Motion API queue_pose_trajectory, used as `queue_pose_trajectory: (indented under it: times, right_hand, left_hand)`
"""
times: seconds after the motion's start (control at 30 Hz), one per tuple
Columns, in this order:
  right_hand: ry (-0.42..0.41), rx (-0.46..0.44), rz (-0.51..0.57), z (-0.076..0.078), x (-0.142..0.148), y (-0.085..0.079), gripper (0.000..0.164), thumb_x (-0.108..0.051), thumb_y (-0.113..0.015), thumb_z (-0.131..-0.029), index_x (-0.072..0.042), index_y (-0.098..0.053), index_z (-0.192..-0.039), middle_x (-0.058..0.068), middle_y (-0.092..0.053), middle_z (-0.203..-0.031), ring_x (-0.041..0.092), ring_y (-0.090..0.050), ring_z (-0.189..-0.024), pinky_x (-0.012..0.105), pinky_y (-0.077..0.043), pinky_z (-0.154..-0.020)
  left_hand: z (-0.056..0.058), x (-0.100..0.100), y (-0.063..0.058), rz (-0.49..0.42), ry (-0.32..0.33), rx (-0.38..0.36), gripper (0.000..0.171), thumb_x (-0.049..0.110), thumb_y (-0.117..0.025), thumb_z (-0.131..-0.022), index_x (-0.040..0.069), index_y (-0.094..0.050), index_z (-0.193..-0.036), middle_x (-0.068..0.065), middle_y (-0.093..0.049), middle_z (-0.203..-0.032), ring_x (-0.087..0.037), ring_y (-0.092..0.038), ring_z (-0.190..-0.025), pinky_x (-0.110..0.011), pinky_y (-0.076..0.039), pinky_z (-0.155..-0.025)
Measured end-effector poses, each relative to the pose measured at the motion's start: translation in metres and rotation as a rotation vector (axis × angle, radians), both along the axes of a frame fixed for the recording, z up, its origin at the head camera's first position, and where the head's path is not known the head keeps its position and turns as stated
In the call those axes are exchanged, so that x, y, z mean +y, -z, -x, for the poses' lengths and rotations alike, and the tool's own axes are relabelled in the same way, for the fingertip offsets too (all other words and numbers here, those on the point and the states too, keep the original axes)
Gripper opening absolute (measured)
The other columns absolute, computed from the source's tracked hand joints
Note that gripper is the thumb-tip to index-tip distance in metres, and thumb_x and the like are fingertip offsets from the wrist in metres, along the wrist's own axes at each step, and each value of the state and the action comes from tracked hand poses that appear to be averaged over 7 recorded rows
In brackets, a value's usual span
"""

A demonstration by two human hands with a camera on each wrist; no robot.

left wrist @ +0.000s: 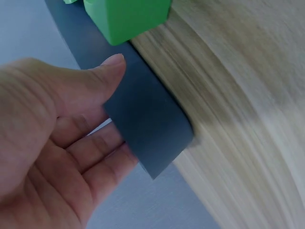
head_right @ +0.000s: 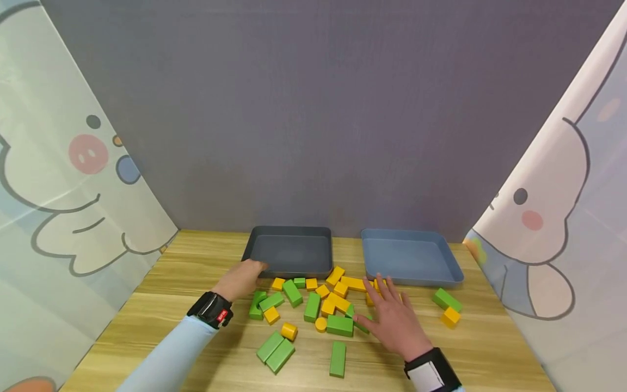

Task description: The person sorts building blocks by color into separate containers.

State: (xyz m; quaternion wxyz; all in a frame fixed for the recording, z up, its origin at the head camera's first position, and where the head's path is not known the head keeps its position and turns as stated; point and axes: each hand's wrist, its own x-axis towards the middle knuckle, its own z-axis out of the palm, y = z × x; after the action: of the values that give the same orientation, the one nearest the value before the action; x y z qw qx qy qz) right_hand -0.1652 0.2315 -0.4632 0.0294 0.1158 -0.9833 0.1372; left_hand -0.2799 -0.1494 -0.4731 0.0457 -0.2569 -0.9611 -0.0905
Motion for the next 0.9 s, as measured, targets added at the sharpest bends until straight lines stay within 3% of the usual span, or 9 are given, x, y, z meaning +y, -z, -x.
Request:
queue_pose_trajectory:
  times: [0.23, 0.5, 0.63, 0.73, 0.77, 0.9]
  right_hand:
    - [-0.019, -0.022, 0.025, 0.003, 0.0, 0.001, 0.084, -0.055, -0.07, -0.094, -0.011, -0.042, -0.159, 0.029, -0.035, -0.165, 0.056, -0.035, -0.15, 0.074, -0.039, -0.112]
    - [-0.001, -0.07, 0.036, 0.007, 0.0, -0.001, 0.077, -0.049, -0.07, -0.096, -0.005, -0.048, -0.154, 0.029, -0.049, -0.156, 0.051, -0.05, -0.141, 0.067, -0.047, -0.11]
    - [0.029, -0.121, 0.052, 0.009, -0.002, -0.004, 0.071, -0.049, -0.071, -0.095, -0.005, -0.055, -0.149, 0.024, -0.062, -0.146, 0.042, -0.064, -0.128, 0.062, -0.053, -0.105]
    - [0.046, -0.158, 0.071, 0.011, -0.004, -0.007, 0.066, -0.046, -0.074, -0.094, -0.005, -0.06, -0.144, 0.022, -0.069, -0.137, 0.032, -0.072, -0.108, 0.057, -0.059, -0.095]
    - [0.047, -0.166, 0.078, 0.011, -0.004, -0.007, 0.064, -0.044, -0.075, -0.094, -0.004, -0.062, -0.142, 0.022, -0.071, -0.132, 0.028, -0.073, -0.099, 0.054, -0.061, -0.087]
    - [0.026, -0.154, 0.096, 0.012, -0.006, -0.01, 0.051, -0.031, -0.079, -0.091, -0.002, -0.069, -0.131, 0.019, -0.076, -0.121, 0.025, -0.073, -0.09, 0.048, -0.062, -0.078]
  left_hand:
    - [0.008, -0.002, 0.009, 0.015, -0.016, 0.009, 0.027, -0.01, -0.076, -0.082, 0.008, -0.079, -0.103, -0.01, -0.079, -0.099, -0.027, -0.075, -0.09, -0.041, -0.064, -0.08]
    - [0.012, -0.003, 0.01, 0.025, -0.014, 0.004, 0.026, -0.008, -0.076, -0.084, 0.007, -0.079, -0.104, -0.01, -0.08, -0.102, -0.028, -0.075, -0.094, -0.042, -0.064, -0.086]
    - [0.012, -0.002, 0.009, 0.021, -0.018, -0.011, 0.027, -0.009, -0.074, -0.085, 0.006, -0.08, -0.106, -0.01, -0.08, -0.104, -0.029, -0.076, -0.097, -0.043, -0.064, -0.089]
    - [0.011, -0.002, 0.009, 0.012, -0.02, -0.011, 0.026, -0.009, -0.074, -0.085, 0.006, -0.08, -0.105, -0.01, -0.08, -0.104, -0.029, -0.076, -0.097, -0.043, -0.064, -0.089]
    - [0.012, -0.002, 0.009, 0.01, -0.022, -0.012, 0.026, -0.008, -0.074, -0.085, 0.006, -0.08, -0.105, -0.01, -0.08, -0.104, -0.029, -0.076, -0.097, -0.043, -0.064, -0.089]
    - [0.013, -0.003, 0.011, -0.005, -0.032, -0.018, 0.027, -0.009, -0.075, -0.083, 0.006, -0.08, -0.105, -0.01, -0.08, -0.104, -0.03, -0.075, -0.097, -0.043, -0.063, -0.089]
